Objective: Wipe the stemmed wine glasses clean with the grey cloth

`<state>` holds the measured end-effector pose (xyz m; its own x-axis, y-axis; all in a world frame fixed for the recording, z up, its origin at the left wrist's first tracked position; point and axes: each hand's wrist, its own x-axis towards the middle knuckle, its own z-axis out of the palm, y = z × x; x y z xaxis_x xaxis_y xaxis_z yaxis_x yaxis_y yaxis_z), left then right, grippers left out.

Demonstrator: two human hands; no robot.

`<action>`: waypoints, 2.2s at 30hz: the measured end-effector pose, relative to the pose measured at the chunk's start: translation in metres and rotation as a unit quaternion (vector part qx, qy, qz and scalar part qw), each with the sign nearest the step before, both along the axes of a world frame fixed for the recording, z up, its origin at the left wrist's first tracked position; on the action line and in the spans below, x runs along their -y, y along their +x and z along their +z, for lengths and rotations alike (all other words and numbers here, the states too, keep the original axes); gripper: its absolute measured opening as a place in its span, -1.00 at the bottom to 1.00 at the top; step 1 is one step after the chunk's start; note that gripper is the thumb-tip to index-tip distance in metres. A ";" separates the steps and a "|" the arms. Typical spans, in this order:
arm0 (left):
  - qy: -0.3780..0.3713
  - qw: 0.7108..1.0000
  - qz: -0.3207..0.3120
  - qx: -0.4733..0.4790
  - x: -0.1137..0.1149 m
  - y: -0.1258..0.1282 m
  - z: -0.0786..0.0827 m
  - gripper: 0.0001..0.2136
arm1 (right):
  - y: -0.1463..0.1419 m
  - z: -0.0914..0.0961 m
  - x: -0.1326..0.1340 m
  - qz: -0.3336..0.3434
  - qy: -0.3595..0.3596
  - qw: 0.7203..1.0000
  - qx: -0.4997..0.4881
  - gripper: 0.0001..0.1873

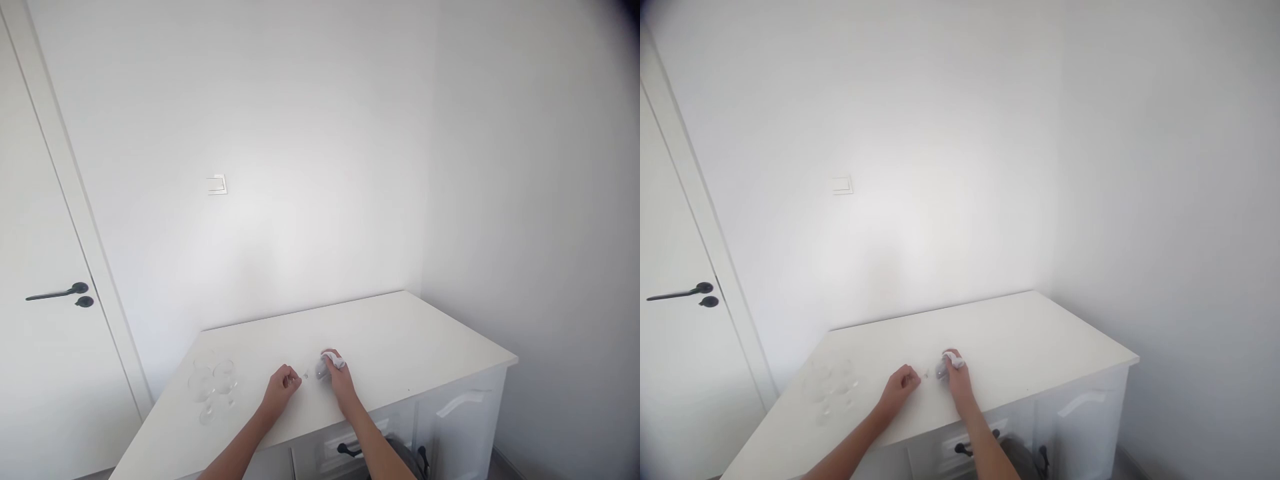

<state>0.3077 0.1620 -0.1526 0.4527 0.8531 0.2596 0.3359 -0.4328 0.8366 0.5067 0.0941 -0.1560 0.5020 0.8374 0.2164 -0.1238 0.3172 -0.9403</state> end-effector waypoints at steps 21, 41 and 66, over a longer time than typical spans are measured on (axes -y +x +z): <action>0.020 1.000 -0.008 -0.007 -0.007 -0.001 -0.009 -0.73 | 0.001 -0.001 0.000 0.026 0.023 0.999 0.023 -0.58; 0.026 1.000 -0.001 -0.008 -0.005 0.000 -0.005 -0.74 | 0.002 -0.002 0.000 0.023 0.022 0.999 0.028 -0.55; 0.166 0.976 -0.017 -0.140 -0.009 0.036 0.010 -0.80 | 0.027 -0.001 0.000 0.027 0.010 0.995 -0.094 -0.59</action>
